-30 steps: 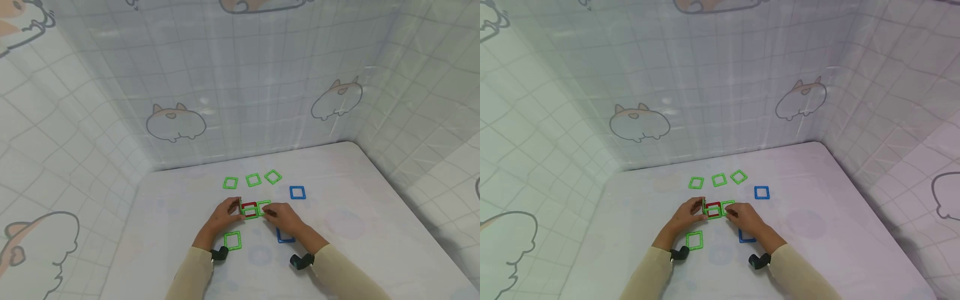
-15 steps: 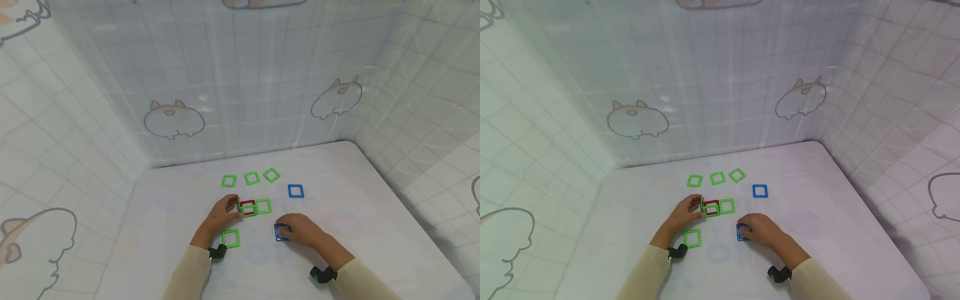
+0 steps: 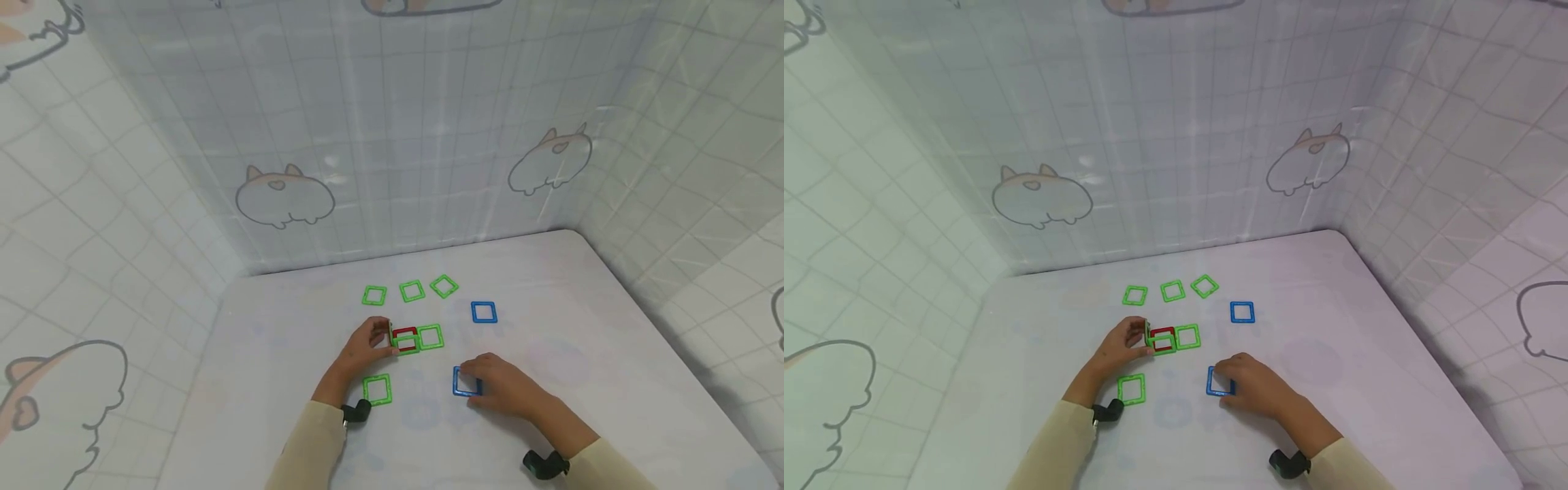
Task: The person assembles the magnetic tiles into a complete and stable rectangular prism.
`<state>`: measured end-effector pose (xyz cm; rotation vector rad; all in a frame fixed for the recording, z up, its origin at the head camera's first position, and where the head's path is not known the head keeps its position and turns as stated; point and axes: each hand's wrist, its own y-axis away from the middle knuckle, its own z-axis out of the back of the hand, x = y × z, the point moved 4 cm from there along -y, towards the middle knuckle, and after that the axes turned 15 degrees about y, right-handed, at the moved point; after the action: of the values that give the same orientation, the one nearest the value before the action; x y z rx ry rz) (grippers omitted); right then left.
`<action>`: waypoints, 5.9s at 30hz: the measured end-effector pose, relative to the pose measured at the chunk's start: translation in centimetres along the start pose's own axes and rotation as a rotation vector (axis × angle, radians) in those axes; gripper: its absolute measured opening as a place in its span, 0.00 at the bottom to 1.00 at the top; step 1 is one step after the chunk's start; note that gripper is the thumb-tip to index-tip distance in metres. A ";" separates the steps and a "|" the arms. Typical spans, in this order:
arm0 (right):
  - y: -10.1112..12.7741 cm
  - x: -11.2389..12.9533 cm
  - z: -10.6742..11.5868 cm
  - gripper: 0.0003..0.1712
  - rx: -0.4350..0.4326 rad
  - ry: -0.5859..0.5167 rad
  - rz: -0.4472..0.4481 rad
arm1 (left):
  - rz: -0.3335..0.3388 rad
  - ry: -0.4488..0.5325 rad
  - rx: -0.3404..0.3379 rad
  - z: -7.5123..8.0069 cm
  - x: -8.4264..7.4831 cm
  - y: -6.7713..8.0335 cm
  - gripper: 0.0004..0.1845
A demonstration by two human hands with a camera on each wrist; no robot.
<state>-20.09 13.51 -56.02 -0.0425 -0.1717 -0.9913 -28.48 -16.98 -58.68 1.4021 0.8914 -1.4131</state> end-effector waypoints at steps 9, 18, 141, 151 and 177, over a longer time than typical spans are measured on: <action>1.0 -0.1 -0.7 0.27 -0.021 0.031 -0.040 | -0.007 0.011 -0.014 -0.2 -0.1 0.1 0.38; 2.2 0.4 -0.6 0.19 -0.146 0.006 -0.016 | -0.015 0.011 -0.013 -0.2 -0.3 0.1 0.39; -6.0 2.6 -0.5 0.11 -0.380 -0.386 -0.054 | -0.061 -0.059 -0.107 -0.8 -0.1 0.5 0.25; -6.1 4.5 -1.3 0.10 -0.376 -0.439 -0.009 | -0.143 -0.082 -0.183 -0.9 0.0 0.5 0.18; -6.6 7.5 -2.1 0.08 -0.367 -0.534 0.018 | -0.165 -0.088 -0.286 -1.2 -0.3 0.3 0.13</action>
<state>-21.34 3.40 -57.10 -0.6470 -0.4745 -0.9660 -27.80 -15.89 -58.45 1.0649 1.1230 -1.3938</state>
